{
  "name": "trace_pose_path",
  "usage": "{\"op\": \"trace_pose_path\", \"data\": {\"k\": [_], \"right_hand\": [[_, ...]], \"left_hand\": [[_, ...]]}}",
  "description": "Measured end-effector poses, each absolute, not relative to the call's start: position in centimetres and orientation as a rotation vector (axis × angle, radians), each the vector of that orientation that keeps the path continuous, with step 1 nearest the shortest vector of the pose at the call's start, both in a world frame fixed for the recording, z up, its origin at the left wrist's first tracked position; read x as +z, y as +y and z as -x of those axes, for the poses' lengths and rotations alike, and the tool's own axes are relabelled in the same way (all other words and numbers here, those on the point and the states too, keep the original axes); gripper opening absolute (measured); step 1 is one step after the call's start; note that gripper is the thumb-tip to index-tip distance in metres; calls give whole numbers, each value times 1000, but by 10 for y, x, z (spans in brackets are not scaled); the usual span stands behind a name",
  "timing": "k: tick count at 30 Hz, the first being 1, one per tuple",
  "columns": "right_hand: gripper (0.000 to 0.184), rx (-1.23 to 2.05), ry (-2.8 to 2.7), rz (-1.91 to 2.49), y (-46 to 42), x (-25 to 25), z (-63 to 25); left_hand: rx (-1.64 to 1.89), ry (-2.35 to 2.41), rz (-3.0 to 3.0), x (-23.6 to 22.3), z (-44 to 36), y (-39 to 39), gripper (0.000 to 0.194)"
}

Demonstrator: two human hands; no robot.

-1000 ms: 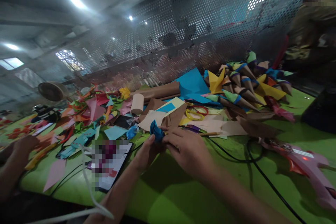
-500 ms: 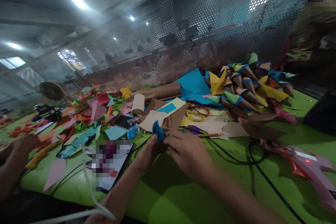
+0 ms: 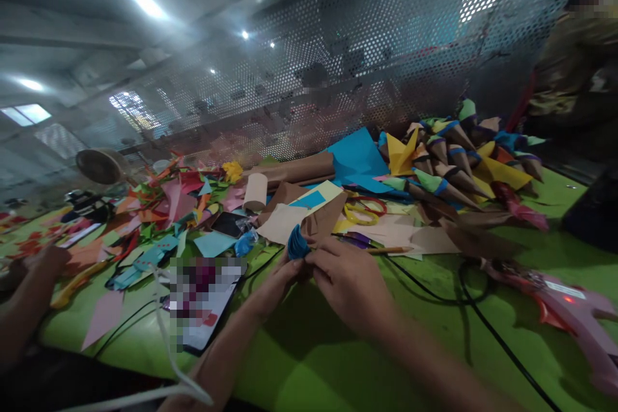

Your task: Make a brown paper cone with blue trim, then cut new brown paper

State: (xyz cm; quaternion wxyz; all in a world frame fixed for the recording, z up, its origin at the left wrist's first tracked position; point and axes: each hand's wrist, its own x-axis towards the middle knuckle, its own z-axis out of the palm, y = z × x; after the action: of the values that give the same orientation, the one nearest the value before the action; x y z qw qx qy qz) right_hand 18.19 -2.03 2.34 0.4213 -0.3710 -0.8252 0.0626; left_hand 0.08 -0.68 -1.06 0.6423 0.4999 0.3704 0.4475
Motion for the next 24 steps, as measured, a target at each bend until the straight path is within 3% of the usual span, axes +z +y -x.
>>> {"op": "trace_pose_path", "data": {"k": [5,12,17,19,22,24], "right_hand": [[14,210,-2051,962,-19,22,-182],[14,283,-2104,1044,-16,18,-186],[4,448,-1985,1035,-18,32,-193],[13,474,-1890,1029,-19,38,-194],[42,492,-1865,978,-19,39,-194],[43,536,-1925,941,-18,37,-192]], "left_hand": [[1050,876,-1294,-1,-5,-10,38],[997,885,-1470,6,-6,-13,40],[1034,979,-1520,8,-9,-15,29],[1019,1051,-1568,8,-11,-15,26],[956,1091,-1696,6,-12,-16,25],[937,1081,-1772,4,-12,-15,24]]}}
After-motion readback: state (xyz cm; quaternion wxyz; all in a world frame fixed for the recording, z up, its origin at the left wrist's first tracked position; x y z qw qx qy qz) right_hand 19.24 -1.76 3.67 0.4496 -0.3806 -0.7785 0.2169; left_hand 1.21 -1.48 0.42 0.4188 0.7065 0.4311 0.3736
